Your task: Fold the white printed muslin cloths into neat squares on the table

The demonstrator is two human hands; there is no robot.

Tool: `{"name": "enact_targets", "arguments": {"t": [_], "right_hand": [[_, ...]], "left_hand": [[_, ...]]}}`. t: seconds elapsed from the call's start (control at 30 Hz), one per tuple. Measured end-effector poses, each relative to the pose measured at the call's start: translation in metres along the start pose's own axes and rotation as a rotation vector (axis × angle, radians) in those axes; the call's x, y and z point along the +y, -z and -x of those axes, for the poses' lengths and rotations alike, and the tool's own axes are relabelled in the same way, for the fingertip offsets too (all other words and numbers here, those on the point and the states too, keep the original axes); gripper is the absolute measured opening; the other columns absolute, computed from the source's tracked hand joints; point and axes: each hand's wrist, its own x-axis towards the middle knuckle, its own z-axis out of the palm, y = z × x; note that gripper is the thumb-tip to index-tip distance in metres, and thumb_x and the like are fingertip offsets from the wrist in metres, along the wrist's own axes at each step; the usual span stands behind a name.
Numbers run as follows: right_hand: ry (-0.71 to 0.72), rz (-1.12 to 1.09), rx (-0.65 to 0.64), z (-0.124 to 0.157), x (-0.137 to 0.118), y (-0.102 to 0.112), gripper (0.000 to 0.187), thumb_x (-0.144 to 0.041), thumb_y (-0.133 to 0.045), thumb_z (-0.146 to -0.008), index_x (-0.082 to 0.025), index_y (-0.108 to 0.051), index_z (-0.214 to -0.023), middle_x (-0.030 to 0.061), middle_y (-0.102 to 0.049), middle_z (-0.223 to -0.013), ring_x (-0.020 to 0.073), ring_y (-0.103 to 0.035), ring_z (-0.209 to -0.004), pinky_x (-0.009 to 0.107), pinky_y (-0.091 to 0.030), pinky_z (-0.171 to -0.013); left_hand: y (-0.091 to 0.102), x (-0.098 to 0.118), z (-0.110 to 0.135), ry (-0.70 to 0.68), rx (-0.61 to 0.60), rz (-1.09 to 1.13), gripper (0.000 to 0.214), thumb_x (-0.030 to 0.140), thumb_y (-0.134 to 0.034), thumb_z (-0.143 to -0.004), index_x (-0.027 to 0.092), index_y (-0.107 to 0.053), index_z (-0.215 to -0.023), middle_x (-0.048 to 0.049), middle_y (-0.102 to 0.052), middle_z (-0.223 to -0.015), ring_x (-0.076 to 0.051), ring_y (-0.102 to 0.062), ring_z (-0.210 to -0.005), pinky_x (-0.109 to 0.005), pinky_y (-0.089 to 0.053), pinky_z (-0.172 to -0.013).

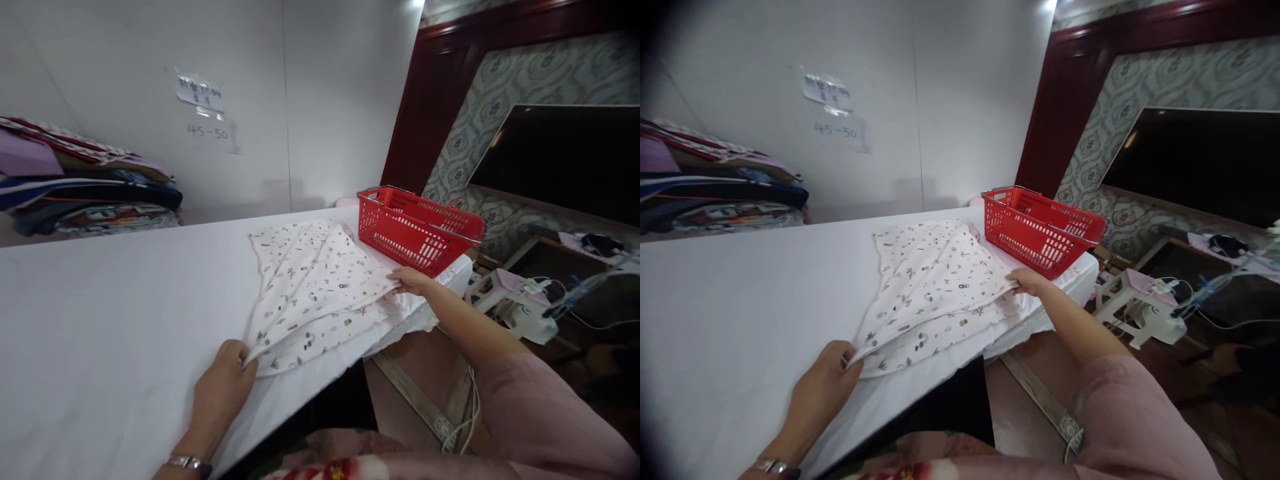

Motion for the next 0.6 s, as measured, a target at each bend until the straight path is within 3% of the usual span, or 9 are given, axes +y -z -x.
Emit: {"name": "enact_targets", "arguments": {"t": [0.27, 0.43, 0.6], "right_hand": [[-0.189, 0.222, 0.013, 0.013, 0.032, 0.000, 0.019, -0.025, -0.069, -0.070, -0.015, -0.053, -0.070, -0.0018, -0.057, -0.054, 0.0120, -0.055, -0.050, 0.025, -0.051, -0.053], [-0.215, 0.474, 0.086, 0.013, 0.040, 0.001, 0.025, -0.036, -0.066, -0.074, -0.015, -0.055, -0.067, -0.0018, -0.051, -0.041, 0.0131, -0.051, -0.042, 0.023, -0.042, -0.045], [-0.177, 0.693, 0.157, 0.011, 0.044, -0.002, 0.024, -0.038, -0.063, -0.078, -0.014, -0.060, -0.076, 0.0001, -0.054, -0.045, 0.0132, -0.051, -0.042, 0.022, -0.039, -0.046]], "left_hand": [[0.000, -0.007, 0.001, 0.038, -0.017, 0.003, 0.017, 0.035, -0.037, -0.084, 0.021, -0.044, -0.077, -0.0012, -0.053, -0.077, -0.016, -0.051, -0.063, -0.026, -0.032, -0.055], [-0.001, -0.006, -0.001, 0.053, -0.031, -0.003, 0.018, 0.036, -0.038, -0.083, 0.021, -0.045, -0.076, -0.0011, -0.054, -0.076, -0.016, -0.052, -0.063, -0.026, -0.032, -0.054], [-0.001, -0.008, -0.001, 0.035, -0.041, -0.004, 0.018, 0.036, -0.037, -0.083, 0.021, -0.045, -0.076, -0.0008, -0.055, -0.080, -0.015, -0.052, -0.065, -0.026, -0.033, -0.056]]}}
